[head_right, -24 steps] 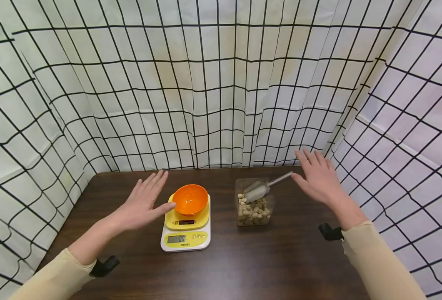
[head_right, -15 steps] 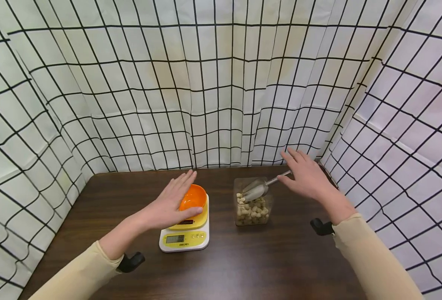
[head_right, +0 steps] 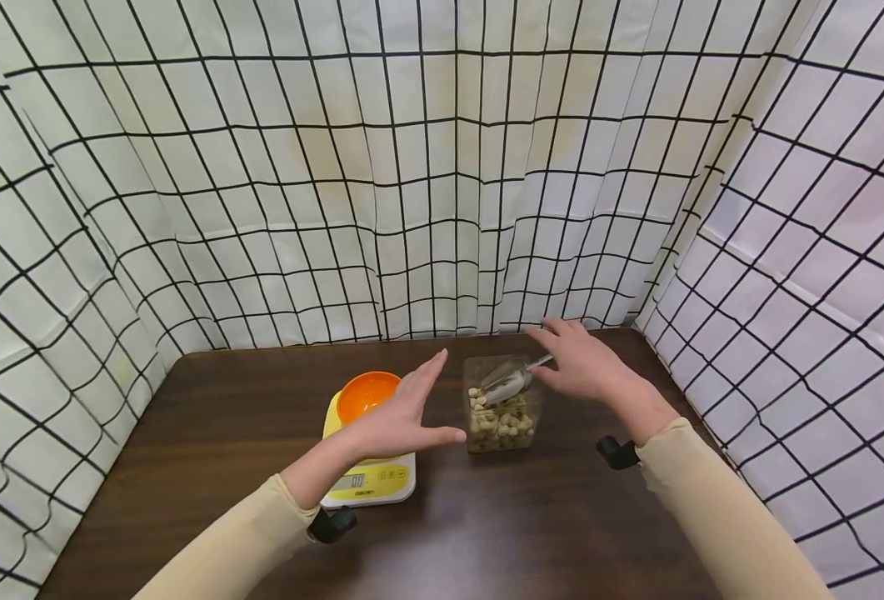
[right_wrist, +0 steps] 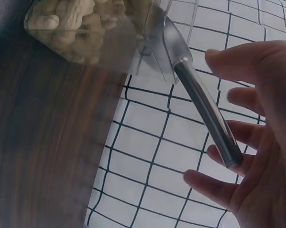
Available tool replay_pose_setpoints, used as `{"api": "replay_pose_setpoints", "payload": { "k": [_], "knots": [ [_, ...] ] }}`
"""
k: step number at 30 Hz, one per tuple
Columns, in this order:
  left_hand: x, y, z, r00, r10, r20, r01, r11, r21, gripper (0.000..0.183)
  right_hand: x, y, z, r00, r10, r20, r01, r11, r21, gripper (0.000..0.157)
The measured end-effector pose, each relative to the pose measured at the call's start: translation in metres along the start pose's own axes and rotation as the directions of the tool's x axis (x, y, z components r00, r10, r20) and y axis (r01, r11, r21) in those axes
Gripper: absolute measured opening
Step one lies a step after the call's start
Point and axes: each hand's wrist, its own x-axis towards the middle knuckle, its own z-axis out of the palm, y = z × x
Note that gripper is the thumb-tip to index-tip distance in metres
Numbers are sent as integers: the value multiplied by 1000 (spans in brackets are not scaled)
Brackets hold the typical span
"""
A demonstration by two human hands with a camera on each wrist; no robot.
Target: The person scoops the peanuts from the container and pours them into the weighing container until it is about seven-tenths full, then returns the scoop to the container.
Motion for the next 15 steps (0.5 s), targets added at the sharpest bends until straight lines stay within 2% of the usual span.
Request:
{"api": "replay_pose_setpoints", "payload": {
  "k": [5, 9, 12, 15],
  "knots": [
    [18, -4, 18, 997, -83, 5, 83, 988, -134, 122, 4, -7, 5, 1000, -13, 16, 14, 1000, -23, 58],
    [34, -10, 27, 989, -150, -2, 145, 956, -255, 124, 10, -9, 6, 1000, -26, 10, 26, 997, -76, 43],
    [43, -13, 32, 986, -168, -2, 158, 935, -317, 125, 12, -9, 7, 999, -35, 15, 36, 992, -122, 31],
    [51, -16, 37, 988, -153, 14, 149, 930, -335, 124, 13, -7, 6, 999, -32, 28, 36, 987, -155, 22]
  ]
}}
